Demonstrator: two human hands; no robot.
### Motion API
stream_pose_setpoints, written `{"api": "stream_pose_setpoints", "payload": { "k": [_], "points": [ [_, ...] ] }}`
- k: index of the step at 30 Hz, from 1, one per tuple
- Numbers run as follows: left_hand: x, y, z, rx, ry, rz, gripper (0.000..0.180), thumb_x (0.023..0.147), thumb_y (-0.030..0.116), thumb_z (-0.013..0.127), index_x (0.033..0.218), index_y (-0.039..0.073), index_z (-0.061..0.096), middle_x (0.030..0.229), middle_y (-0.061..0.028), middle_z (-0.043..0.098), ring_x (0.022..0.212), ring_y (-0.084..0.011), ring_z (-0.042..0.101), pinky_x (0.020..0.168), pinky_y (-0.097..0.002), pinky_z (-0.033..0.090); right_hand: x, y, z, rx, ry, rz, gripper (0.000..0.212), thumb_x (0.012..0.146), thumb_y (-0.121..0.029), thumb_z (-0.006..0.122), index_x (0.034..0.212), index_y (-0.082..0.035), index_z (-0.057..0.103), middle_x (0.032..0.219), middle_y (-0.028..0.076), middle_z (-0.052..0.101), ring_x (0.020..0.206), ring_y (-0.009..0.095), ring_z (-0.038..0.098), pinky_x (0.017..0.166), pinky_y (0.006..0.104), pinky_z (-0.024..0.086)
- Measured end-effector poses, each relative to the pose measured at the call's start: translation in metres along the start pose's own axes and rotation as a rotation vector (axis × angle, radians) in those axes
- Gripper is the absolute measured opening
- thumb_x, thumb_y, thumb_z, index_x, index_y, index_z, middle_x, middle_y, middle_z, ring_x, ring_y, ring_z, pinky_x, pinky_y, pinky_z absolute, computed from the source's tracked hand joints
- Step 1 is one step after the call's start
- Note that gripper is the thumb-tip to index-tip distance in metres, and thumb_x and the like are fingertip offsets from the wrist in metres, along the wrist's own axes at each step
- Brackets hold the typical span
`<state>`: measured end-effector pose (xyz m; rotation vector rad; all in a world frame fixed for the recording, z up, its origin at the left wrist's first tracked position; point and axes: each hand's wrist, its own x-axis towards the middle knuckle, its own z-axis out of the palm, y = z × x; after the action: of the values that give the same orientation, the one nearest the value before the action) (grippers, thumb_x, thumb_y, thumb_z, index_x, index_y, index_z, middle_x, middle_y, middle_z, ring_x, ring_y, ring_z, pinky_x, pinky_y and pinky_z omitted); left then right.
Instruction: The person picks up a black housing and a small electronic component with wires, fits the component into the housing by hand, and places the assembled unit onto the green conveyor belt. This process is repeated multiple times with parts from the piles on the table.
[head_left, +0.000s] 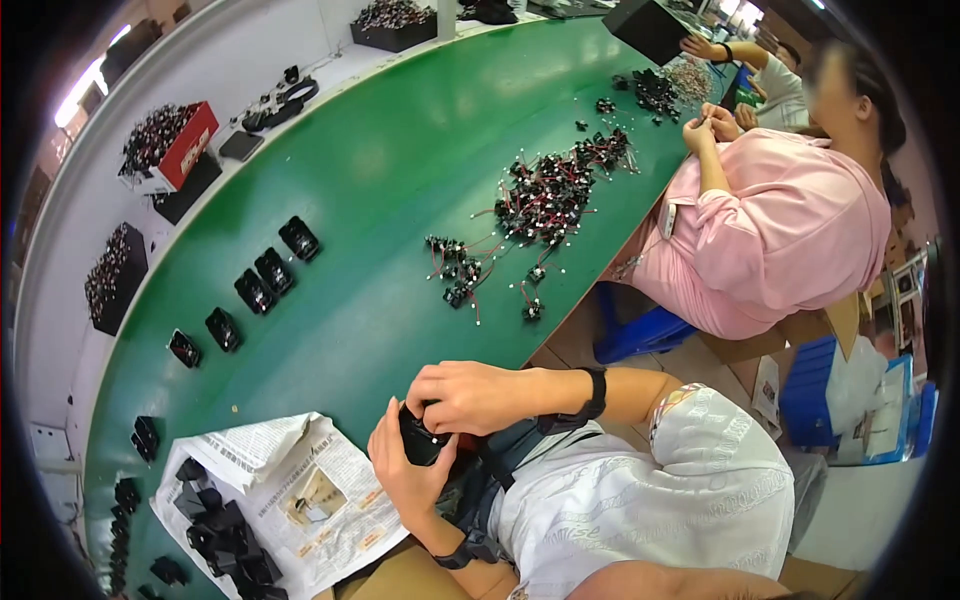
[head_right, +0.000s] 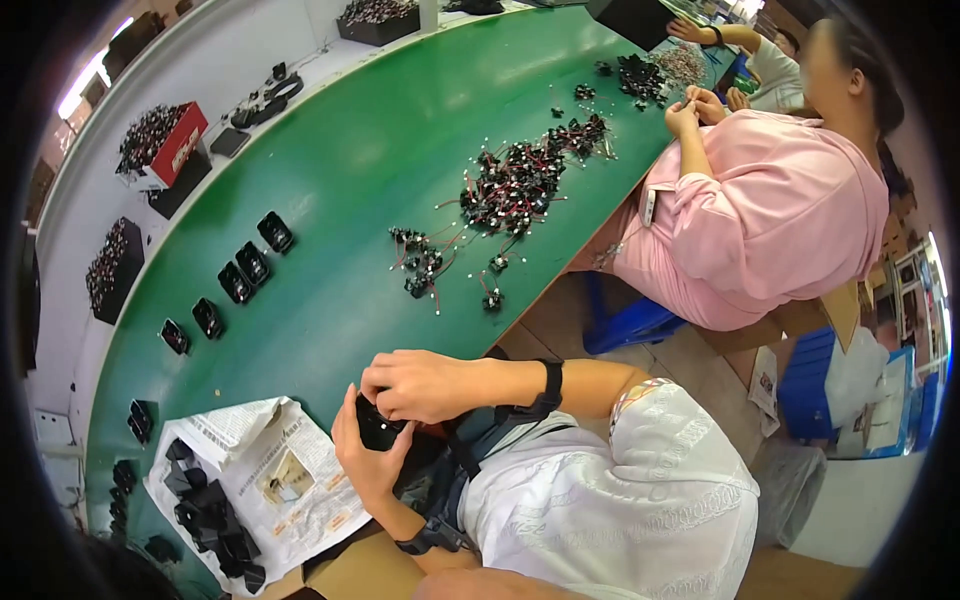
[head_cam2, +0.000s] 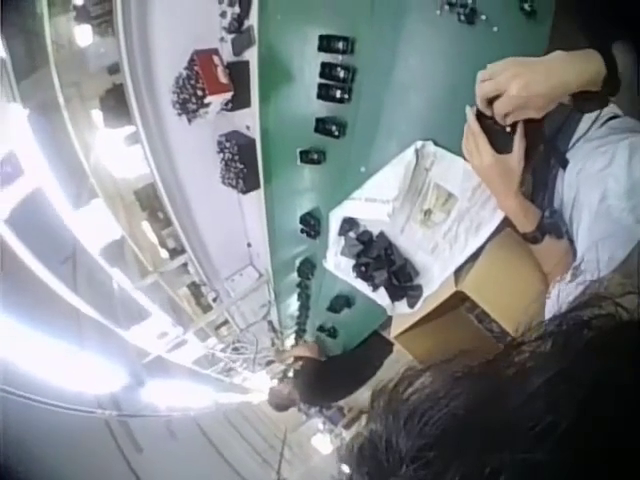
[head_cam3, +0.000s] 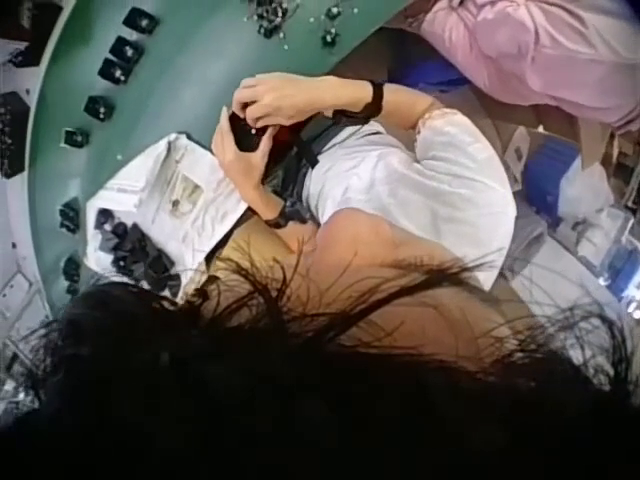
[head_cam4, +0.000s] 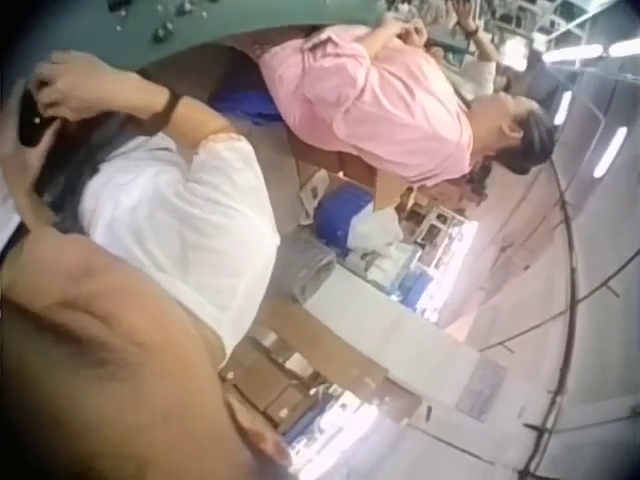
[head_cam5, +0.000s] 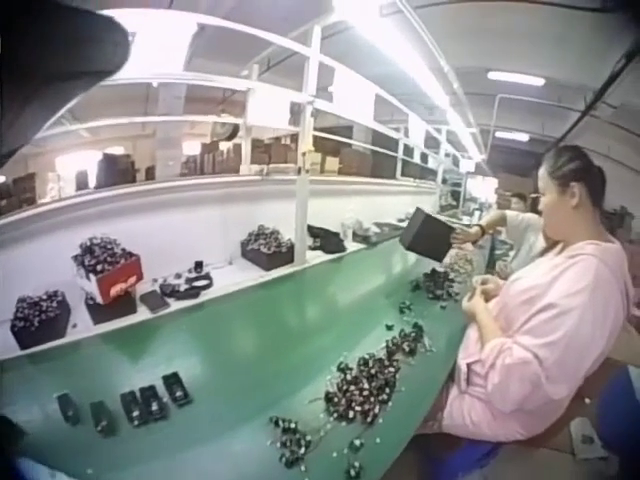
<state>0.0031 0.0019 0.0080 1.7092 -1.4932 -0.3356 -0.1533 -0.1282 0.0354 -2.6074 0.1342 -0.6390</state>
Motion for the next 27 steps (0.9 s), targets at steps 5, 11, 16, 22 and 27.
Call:
{"api": "stream_pose_setpoints", "payload": {
  "k": [5, 11, 16, 22, 27],
  "points": [
    [-0.002, 0.000, -0.001, -0.054, 0.039, -0.063, 0.084, 0.065, 0.016, 0.087, 0.140, 0.001, 0.053, 0.122, -0.0184, 0.065, 0.111, -0.0344, 0.062, 0.096, -0.0425, 0.049, -0.005, 0.004, 0.023, 0.244, 0.184, 0.151, 0.009, 0.078, -0.012, 0.078, 0.083, -0.010, 0.071, 0.114, 0.008, 0.057, 0.104, 0.029, 0.057, 0.088, 0.0375, 0.050],
    [0.003, 0.003, 0.003, -0.304, 0.082, -0.132, 0.075, 0.067, 0.014, 0.089, 0.134, 0.003, 0.057, 0.128, -0.0165, 0.064, 0.116, -0.0347, 0.063, 0.100, -0.0416, 0.050, -0.010, -0.001, 0.026, 0.445, 0.330, 0.313, 0.010, 0.081, -0.008, 0.079, 0.090, -0.007, 0.074, 0.127, 0.012, 0.057, 0.106, 0.026, 0.059, 0.087, 0.0358, 0.051],
    [0.013, 0.009, 0.004, -0.349, 0.105, -0.091, 0.074, 0.069, 0.013, 0.090, 0.134, 0.003, 0.057, 0.131, -0.0153, 0.063, 0.118, -0.0329, 0.063, 0.099, -0.0399, 0.051, -0.013, -0.002, 0.020, 0.459, 0.330, 0.385, 0.011, 0.083, -0.004, 0.075, 0.094, -0.005, 0.074, 0.132, 0.014, 0.056, 0.105, 0.025, 0.060, 0.085, 0.0346, 0.053],
    [0.002, 0.005, -0.002, -0.413, 0.167, -0.031, 0.079, 0.067, 0.008, 0.090, 0.136, -0.001, 0.052, 0.133, -0.0191, 0.062, 0.123, -0.0305, 0.061, 0.107, -0.0404, 0.047, -0.011, -0.012, -0.002, 0.737, 0.307, 0.497, 0.044, 0.085, -0.001, 0.069, 0.127, -0.001, 0.057, 0.132, 0.014, 0.056, 0.097, 0.014, 0.061, 0.081, 0.0279, 0.052],
    [0.001, 0.008, -0.004, -0.400, 0.251, 0.092, 0.072, 0.069, 0.004, 0.088, 0.133, 0.004, 0.054, 0.137, -0.0160, 0.061, 0.128, -0.0342, 0.059, 0.106, -0.0414, 0.048, -0.002, -0.023, -0.004, 0.990, 0.017, 0.723, 0.043, 0.086, -0.003, 0.068, 0.126, 0.001, 0.056, 0.109, 0.006, 0.065, 0.094, 0.010, 0.063, 0.081, 0.0266, 0.052]
  ]
}}
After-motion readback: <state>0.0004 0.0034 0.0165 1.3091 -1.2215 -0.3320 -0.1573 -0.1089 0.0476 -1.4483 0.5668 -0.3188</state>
